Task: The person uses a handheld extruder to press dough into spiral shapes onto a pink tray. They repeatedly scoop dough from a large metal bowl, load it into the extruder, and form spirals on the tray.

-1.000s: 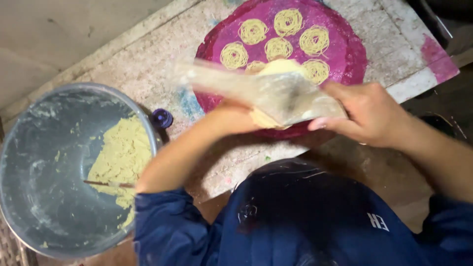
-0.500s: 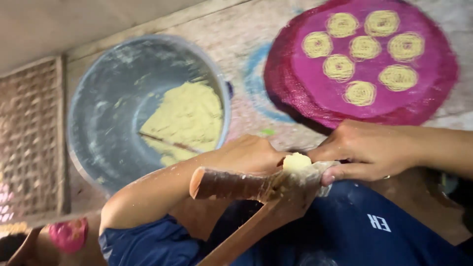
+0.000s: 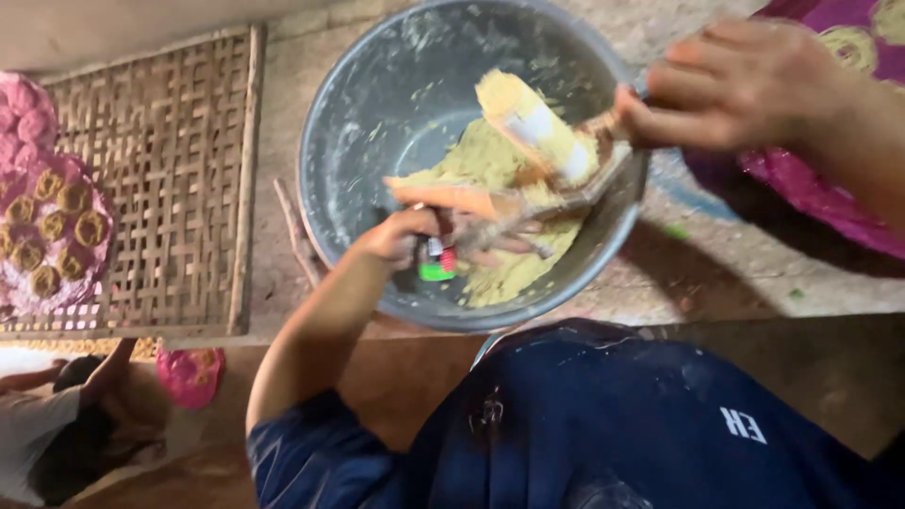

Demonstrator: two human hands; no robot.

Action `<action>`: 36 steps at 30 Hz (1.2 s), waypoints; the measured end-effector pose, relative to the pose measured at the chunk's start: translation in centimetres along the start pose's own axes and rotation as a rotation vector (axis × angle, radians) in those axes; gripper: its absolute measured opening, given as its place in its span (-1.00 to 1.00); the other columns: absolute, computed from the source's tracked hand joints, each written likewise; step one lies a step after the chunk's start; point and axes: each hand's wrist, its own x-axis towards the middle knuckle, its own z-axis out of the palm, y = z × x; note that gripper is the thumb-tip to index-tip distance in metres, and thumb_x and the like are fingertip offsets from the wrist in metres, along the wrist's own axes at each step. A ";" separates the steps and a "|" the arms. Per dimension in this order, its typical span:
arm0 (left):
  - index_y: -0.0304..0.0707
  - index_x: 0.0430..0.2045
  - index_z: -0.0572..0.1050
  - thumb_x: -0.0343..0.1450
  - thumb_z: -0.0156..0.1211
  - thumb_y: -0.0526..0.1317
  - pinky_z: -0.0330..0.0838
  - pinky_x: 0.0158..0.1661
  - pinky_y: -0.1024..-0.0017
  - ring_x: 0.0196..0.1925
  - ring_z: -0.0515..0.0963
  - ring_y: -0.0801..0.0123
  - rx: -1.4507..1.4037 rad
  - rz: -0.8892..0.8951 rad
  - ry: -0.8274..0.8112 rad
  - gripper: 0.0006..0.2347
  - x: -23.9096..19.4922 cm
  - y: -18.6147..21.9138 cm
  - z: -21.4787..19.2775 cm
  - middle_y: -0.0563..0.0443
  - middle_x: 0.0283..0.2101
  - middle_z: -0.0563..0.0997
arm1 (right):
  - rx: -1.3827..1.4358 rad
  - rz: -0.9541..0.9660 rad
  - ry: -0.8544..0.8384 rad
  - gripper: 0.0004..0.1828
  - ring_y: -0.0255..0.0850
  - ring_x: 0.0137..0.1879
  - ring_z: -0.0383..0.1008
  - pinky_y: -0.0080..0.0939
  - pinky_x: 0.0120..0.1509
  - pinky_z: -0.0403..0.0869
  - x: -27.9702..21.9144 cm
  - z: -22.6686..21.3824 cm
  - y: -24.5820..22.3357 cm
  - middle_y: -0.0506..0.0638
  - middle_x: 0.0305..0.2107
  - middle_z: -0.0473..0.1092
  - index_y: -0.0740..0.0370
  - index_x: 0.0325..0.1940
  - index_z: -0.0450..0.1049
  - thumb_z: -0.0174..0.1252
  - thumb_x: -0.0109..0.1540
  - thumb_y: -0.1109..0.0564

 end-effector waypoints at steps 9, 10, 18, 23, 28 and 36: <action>-0.65 0.05 0.36 0.51 0.27 -0.32 0.34 0.04 0.20 -0.01 0.49 0.01 0.773 0.501 0.867 -0.67 0.8 -1.0 -4.7 -0.34 -0.03 0.48 | 0.917 0.995 -0.822 -0.73 0.07 -0.25 0.60 0.08 -0.04 0.54 11.0 13.1 -13.2 0.14 -0.29 0.53 0.19 -0.10 0.53 0.00 0.41 0.00; -0.52 0.20 0.28 0.47 0.31 -0.32 0.35 0.17 0.29 0.12 0.48 0.14 0.962 0.664 0.846 -0.55 0.8 0.0 -5.0 -0.22 0.09 0.46 | 0.628 0.729 -0.786 -0.74 0.06 -0.22 0.60 0.05 -0.22 0.57 11.9 14.0 -16.1 0.16 -0.28 0.53 0.28 -0.08 0.48 0.04 0.28 0.07; -0.16 0.56 -0.24 0.57 0.16 -0.16 -0.10 0.53 0.25 0.55 0.18 0.26 1.138 0.798 0.706 -0.26 2.4 4.1 -3.6 -0.01 0.59 0.02 | 0.568 0.712 -0.863 -0.72 -0.03 -0.19 0.59 -0.03 -0.19 0.57 11.1 14.5 -17.6 0.11 -0.29 0.51 0.27 -0.10 0.45 0.09 0.24 0.02; -0.06 0.55 -0.20 0.55 0.16 -0.13 0.09 0.33 0.23 0.37 0.30 0.22 1.124 0.780 0.805 -0.27 1.8 6.1 -2.7 -0.02 0.43 0.13 | 1.313 1.001 -0.900 -0.71 -0.12 -0.49 0.54 -0.06 -0.34 0.48 7.0 5.7 -11.4 0.10 -0.59 0.51 0.10 0.03 0.44 -0.02 0.32 -0.03; 0.05 0.54 -0.16 0.52 0.16 -0.09 0.29 0.12 0.20 0.19 0.43 0.17 1.550 0.540 1.034 -0.28 3.4 7.5 -0.4 -0.03 0.27 0.24 | 1.330 1.352 -0.236 -0.61 -0.22 -0.45 0.38 -0.17 -0.36 0.42 6.1 4.0 -11.6 0.09 -0.52 0.41 0.16 0.30 0.34 -0.08 0.37 0.16; 0.18 0.55 -0.11 0.55 0.17 -0.08 0.52 -0.14 0.18 -0.03 0.58 0.09 1.761 0.556 1.072 -0.32 5.2 8.6 0.4 -0.06 0.08 0.36 | 1.091 1.398 -0.043 -0.43 -0.31 -0.53 0.38 -0.22 -0.34 0.45 9.9 6.9 -18.2 0.04 -0.61 0.39 0.03 0.52 0.25 -0.08 0.38 0.19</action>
